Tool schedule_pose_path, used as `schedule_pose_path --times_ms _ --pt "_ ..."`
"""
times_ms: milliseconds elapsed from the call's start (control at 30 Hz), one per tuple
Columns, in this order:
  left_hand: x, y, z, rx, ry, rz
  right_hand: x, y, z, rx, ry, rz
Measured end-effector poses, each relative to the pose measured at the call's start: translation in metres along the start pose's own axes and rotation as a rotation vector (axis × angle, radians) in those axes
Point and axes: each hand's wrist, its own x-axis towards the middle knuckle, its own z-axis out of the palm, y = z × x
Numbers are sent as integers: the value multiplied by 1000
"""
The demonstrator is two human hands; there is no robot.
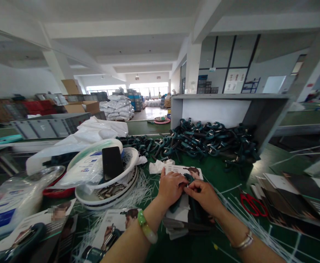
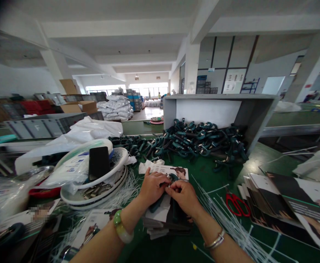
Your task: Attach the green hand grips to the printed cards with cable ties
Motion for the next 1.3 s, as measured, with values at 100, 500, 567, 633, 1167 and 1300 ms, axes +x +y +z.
schedule_pose_path --times_ms 100,500,567,633,1167,1300 --pt "0 0 -1 22 -10 25 0 1 1 39 -4 9" --pt "5 -3 -2 80 -83 128 -4 -1 2 105 48 12" --pt "6 -5 -1 88 -101 172 -4 0 3 96 52 5" --pt "5 -8 2 54 -92 190 -4 0 3 80 38 7" --pt "2 -16 8 -131 -25 161 0 -3 0 57 -9 46" --pt "0 -17 8 -157 -36 143 7 -4 -4 58 -63 111"
